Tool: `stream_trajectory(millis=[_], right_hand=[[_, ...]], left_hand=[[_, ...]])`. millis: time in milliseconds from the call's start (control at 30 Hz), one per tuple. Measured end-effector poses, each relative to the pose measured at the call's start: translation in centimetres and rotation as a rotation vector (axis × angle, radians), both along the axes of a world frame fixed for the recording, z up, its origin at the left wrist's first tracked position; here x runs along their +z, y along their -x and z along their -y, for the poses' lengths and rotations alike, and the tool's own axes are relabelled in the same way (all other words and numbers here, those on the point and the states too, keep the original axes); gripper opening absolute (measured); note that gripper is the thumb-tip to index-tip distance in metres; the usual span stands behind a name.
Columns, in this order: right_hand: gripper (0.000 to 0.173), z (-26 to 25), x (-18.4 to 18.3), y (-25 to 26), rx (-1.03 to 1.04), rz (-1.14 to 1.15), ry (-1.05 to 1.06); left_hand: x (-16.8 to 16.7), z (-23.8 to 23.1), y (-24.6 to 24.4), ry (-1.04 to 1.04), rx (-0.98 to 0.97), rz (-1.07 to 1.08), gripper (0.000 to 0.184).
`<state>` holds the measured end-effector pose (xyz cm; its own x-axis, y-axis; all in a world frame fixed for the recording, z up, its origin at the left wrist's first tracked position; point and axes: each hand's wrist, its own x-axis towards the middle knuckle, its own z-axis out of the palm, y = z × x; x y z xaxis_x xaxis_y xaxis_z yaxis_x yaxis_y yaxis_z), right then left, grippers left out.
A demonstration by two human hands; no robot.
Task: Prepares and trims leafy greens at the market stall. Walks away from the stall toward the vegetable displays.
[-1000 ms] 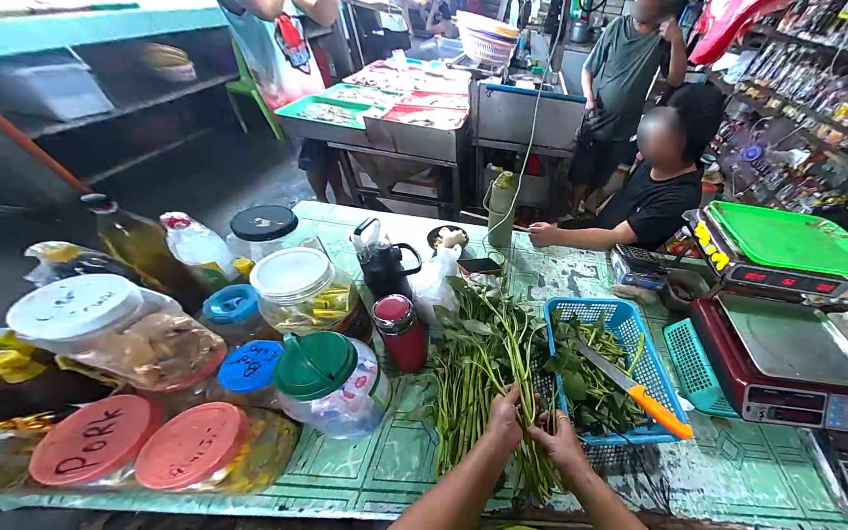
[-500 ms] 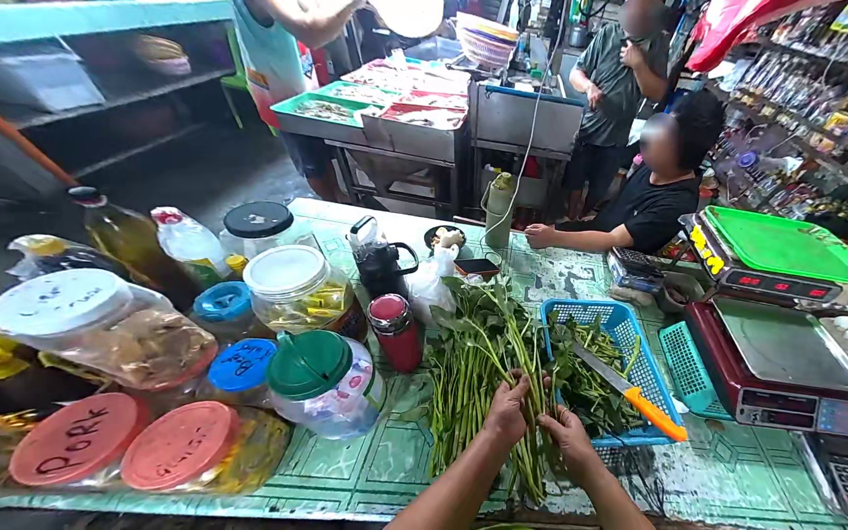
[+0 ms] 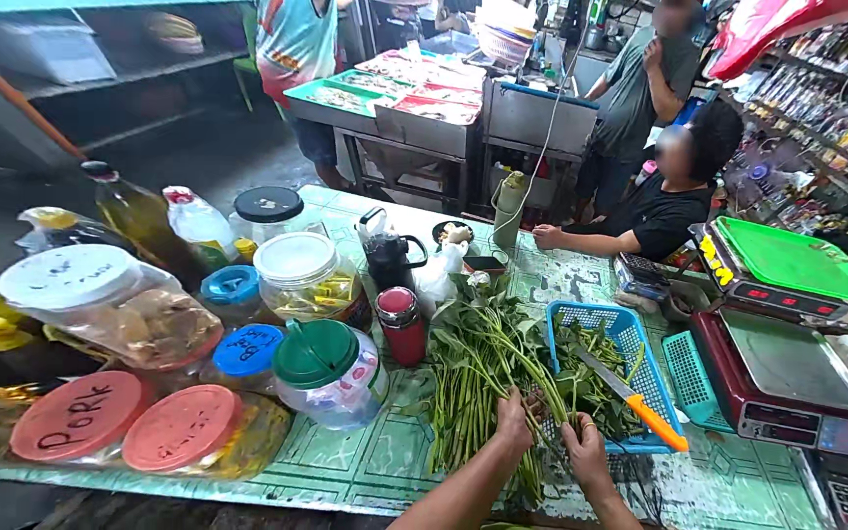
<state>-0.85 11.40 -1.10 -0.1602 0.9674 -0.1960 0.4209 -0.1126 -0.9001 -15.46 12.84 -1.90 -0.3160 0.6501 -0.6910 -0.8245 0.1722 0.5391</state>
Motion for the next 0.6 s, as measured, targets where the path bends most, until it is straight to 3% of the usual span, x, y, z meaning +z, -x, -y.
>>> stream_trajectory(millis=[100, 300, 467, 600], right_hand=[[0.043, 0.1, -0.6, -0.4, 0.040, 0.002, -0.041], [0.038, 0.0, -0.2, -1.0, 0.133, 0.068, -0.044], [0.022, -0.3, 1.8, -0.6, -0.089, -0.217, -0.041], [0.018, -1.3, 3.7, 0.5, -0.172, -0.290, -0.154]], left_hand=[[0.3, -0.2, -0.7, -0.004, -0.046, 0.040, 0.054], [0.6, 0.6, -1.5, -0.059, -0.263, 0.088, 0.046], [3.3, -0.2, -1.0, -0.134, -0.258, 0.092, 0.026], [5.8, -0.7, -1.1, -0.238, -0.244, 0.107, 0.024]])
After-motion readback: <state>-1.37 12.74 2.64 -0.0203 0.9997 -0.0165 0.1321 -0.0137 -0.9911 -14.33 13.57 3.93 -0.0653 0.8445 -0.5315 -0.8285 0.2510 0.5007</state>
